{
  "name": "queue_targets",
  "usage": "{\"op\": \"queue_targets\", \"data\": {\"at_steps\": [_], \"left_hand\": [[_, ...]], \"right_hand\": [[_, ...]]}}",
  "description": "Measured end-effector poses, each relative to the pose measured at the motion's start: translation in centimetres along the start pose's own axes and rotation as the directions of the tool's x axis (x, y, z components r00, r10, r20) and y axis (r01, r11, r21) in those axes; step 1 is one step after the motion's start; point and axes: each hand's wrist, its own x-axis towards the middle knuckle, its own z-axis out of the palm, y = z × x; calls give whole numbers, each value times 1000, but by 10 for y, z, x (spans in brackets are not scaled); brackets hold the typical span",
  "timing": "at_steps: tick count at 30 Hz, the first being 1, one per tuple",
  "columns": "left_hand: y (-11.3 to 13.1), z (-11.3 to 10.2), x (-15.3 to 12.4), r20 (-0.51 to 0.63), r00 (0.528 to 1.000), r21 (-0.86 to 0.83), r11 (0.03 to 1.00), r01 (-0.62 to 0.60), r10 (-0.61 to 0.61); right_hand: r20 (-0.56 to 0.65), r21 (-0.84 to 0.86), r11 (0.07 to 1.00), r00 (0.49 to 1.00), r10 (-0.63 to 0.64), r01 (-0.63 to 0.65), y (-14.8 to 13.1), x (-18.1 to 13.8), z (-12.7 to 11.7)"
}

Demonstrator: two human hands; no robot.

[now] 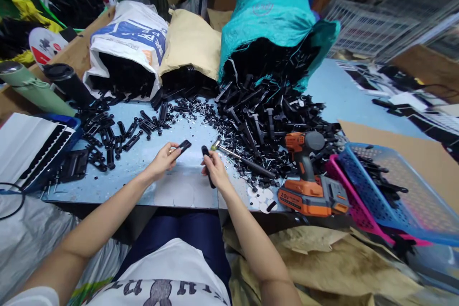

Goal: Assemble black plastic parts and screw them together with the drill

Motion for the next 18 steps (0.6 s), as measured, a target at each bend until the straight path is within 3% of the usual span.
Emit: {"op": "queue_targets", "data": {"at_steps": [3, 10, 14, 18], "left_hand": [[8, 7, -32, 71, 996, -237, 971, -28, 46], [16, 9, -52, 12, 970, 138, 961, -240, 241], [18, 13, -56, -9, 942, 153, 931, -330, 336], [21, 12, -65, -9, 942, 167, 929, -330, 337]], "right_hand": [[83, 129, 991, 996, 29, -40, 4, 7, 26], [113, 233, 972, 994, 5, -31, 0, -6, 32], [186, 96, 993, 978, -92, 75, -7, -12, 24], [324, -181, 946, 924, -201, 269, -20, -16, 11]]}}
